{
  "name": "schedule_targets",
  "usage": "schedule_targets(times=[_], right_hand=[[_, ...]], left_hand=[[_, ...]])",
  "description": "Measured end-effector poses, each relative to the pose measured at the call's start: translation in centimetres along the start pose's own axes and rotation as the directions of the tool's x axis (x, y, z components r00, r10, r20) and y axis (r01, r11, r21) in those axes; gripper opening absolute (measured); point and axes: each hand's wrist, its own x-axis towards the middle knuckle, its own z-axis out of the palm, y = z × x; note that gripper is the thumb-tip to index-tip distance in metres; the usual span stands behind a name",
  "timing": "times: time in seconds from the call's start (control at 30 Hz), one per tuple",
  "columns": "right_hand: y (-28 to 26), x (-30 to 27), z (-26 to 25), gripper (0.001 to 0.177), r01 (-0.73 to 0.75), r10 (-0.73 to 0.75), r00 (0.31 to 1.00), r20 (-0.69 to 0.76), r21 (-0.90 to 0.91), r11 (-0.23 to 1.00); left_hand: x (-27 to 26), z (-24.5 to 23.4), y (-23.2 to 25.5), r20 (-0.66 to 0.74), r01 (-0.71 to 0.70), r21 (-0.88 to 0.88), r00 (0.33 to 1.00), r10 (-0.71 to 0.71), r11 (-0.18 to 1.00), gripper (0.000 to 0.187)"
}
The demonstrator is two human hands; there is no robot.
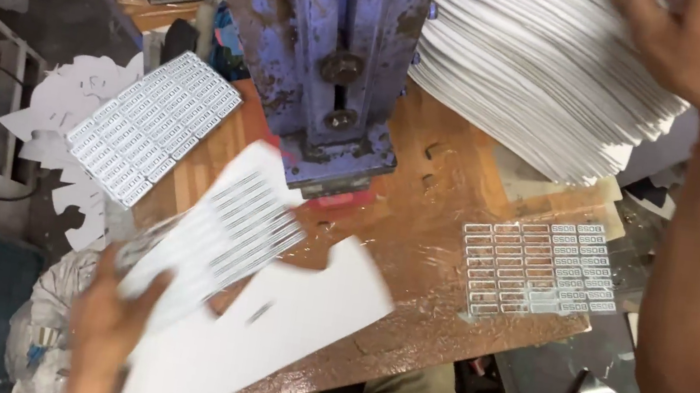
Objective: The recorder is manually aligning and positioning sheets of brand labels onto white shoe-part components at a production workbench.
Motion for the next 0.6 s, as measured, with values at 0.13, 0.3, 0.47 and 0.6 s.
schedule_targets(times=[0.13, 0.3, 0.47, 0.6], right_hand=[[0.6, -7.1, -1.7, 0.013, 0.028, -0.045, 0.991, 0.129, 0.131, 0.991], [-10.0, -18.2, 0.4, 0.017, 0.044, -0.147, 0.946, 0.288, 0.334, 0.941], [-28.6, -19.2, 0.2, 0.027, 0.010, -0.229, 0.873, 0.430, 0.454, 0.891], [-30.5, -20.1, 0.2, 0.045, -0.094, -0.309, 0.837, 0.452, 0.674, 0.732]], left_hand=[[-2.6, -5.9, -3.9, 0.002, 0.394, 0.545, 0.882, -0.471, 0.740, 0.103], [-6.0, -4.5, -0.2, -0.244, -0.018, 0.566, 0.951, 0.188, 0.824, 0.094], [-1.2, 1.4, 5.8, 0.578, 0.506, -0.654, 0.814, -0.060, 0.562, 0.083], [-0.6, 7.0, 7.3, 0.746, 0.406, -0.437, 0.662, 0.071, 0.803, 0.085]])
